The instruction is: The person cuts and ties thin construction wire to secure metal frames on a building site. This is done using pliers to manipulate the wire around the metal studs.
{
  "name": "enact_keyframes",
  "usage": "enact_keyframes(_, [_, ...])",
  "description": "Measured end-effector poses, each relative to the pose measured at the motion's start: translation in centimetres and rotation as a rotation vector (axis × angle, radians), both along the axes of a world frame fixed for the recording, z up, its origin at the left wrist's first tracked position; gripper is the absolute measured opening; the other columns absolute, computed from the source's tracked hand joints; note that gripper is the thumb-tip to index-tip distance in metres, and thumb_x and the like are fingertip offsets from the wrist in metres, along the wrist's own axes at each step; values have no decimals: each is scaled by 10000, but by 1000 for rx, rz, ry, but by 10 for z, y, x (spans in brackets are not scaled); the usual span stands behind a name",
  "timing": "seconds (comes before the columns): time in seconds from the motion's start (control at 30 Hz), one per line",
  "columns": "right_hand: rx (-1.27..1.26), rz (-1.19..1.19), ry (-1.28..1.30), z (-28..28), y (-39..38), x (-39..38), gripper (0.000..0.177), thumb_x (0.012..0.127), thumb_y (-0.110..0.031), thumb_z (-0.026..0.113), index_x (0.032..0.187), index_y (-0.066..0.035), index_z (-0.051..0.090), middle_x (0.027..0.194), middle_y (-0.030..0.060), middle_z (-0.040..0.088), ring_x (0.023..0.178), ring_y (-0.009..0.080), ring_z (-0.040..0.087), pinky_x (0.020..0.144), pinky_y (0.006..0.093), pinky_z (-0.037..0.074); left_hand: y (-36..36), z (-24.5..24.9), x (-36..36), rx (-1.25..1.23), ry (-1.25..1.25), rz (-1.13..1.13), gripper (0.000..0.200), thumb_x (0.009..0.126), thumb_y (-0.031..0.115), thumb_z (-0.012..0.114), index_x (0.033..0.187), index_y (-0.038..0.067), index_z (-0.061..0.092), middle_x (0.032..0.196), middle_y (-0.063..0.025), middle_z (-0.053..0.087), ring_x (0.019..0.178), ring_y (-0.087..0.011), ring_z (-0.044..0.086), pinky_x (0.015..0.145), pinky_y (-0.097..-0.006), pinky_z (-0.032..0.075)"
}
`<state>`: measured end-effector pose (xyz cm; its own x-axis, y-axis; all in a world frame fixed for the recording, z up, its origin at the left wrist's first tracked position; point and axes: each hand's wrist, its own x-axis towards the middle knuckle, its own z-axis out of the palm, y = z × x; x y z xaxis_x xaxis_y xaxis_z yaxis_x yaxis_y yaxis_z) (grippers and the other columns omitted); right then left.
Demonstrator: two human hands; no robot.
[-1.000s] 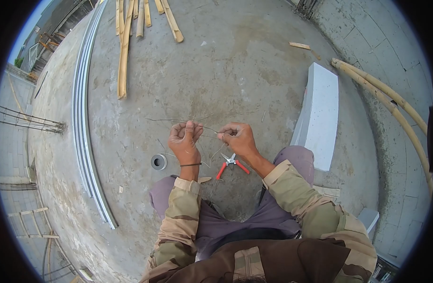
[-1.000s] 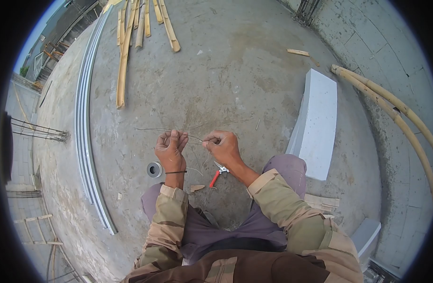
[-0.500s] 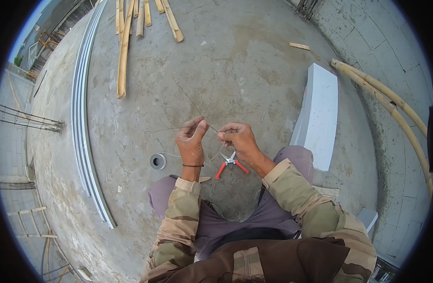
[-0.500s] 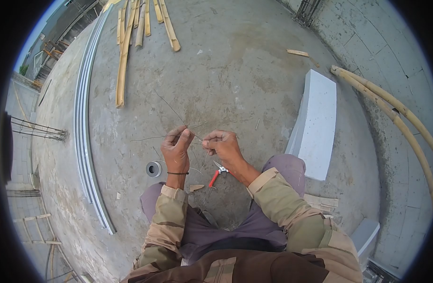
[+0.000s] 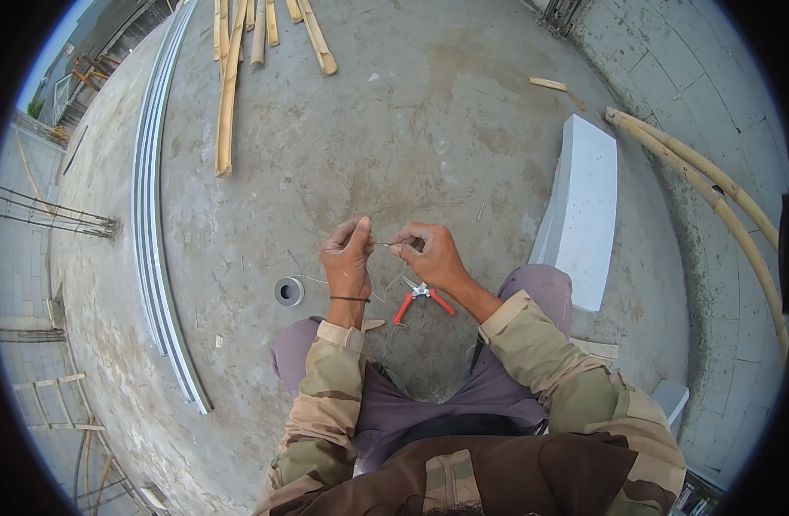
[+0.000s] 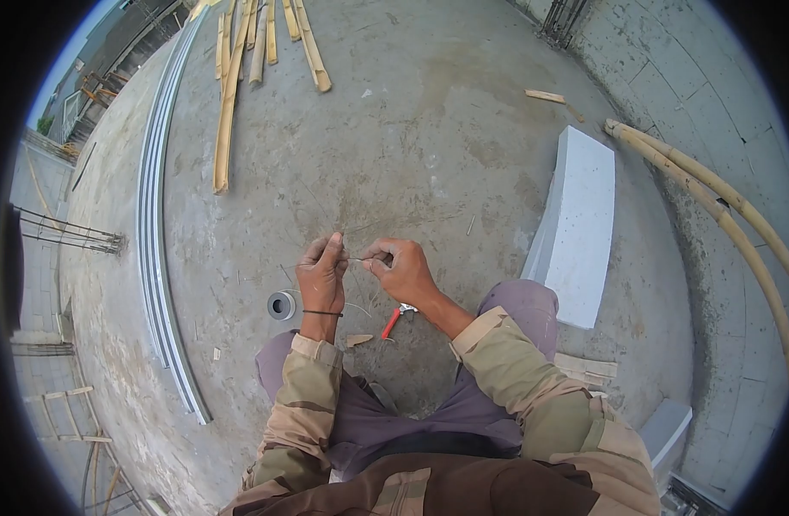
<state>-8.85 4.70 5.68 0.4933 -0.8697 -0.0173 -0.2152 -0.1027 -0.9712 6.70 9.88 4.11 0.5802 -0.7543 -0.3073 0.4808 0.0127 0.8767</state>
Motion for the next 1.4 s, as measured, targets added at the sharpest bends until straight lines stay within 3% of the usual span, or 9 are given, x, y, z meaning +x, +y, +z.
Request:
enact_keyframes(0.23, [258, 40, -40, 0, -3, -3, 87, 871, -71, 748, 902, 3, 713, 736, 23, 671, 656, 76, 591, 603, 295, 482, 4, 13, 5, 9, -115, -108, 275, 913, 184, 786, 1031, -52, 710, 851, -81, 723, 709, -118, 665, 612, -228, 508])
enact_keyframes(0.43, [-921, -17, 320, 4, -4, -8, 141, 890, -169, 751, 917, -34, 717, 785, 89, 714, 695, 146, 660, 631, 345, 512, 10, 25, 25, 98, -161, -275, 202, 937, 175, 756, 977, -15, 701, 829, -96, 734, 677, -113, 669, 607, -218, 511])
enact_keyframes(0.63, [811, 195, -426, -13, -8, -7, 116, 888, -156, 754, 937, -55, 721, 791, 82, 709, 653, 145, 636, 626, 337, 495, 12, 28, 28, -27, -334, -356, 181, 945, 155, 742, 972, -18, 698, 824, -102, 733, 667, -115, 673, 609, -211, 517])
enact_keyframes(0.73, [675, 160, -365, -9, -5, -12, 110, 904, -139, 744, 940, -39, 718, 786, 73, 713, 662, 140, 646, 629, 312, 501, 12, 33, 33, 119, -149, -303, 185, 943, 138, 744, 997, -30, 688, 828, -100, 730, 675, -113, 675, 614, -200, 522])
enact_keyframes(0.83, [-924, 146, 321, 10, 2, -13, 128, 925, -140, 735, 944, -15, 713, 798, 76, 724, 631, 129, 629, 605, 276, 500, 13, 12, 62, 119, 83, -104, 215, 941, 138, 745, 1011, -54, 676, 835, -111, 726, 674, -137, 678, 609, -230, 537])
enact_keyframes(1.03, [928, 188, -431, -9, 2, -11, 142, 922, -139, 735, 961, -3, 726, 782, 82, 733, 589, 119, 626, 551, 308, 478, 14, 20, 56, -41, -143, -223, 236, 939, 148, 752, 1028, -52, 664, 838, -113, 721, 659, -125, 663, 597, -217, 524])
enact_keyframes(1.13, [816, 277, -259, -11, 5, -12, 190, 944, -163, 726, 995, 20, 724, 773, 87, 733, 593, 115, 628, 545, 297, 477, 16, 28, 60, 56, -186, -232, 230, 943, 146, 747, 1034, -44, 656, 833, -109, 717, 681, -126, 666, 609, -216, 518])
enact_keyframes(1.23, [-661, 135, 235, -10, 11, -9, 261, 974, -240, 705, 887, 5, 729, 793, 64, 738, 589, 96, 599, 533, 258, 444, 17, 18, 66, 57, -169, -161, 206, 948, 155, 747, 1030, -15, 665, 818, -84, 711, 658, -106, 643, 605, -208, 507])
enact_keyframes(1.4, [1034, 302, -434, 9, 9, -11, 201, 939, -185, 692, 892, 0, 755, 783, 125, 742, 564, 177, 603, 540, 328, 460, 17, 12, 70, -67, -211, -225, 179, 961, 160, 729, 1021, 2, 669, 814, -74, 709, 651, -99, 639, 590, -203, 496])
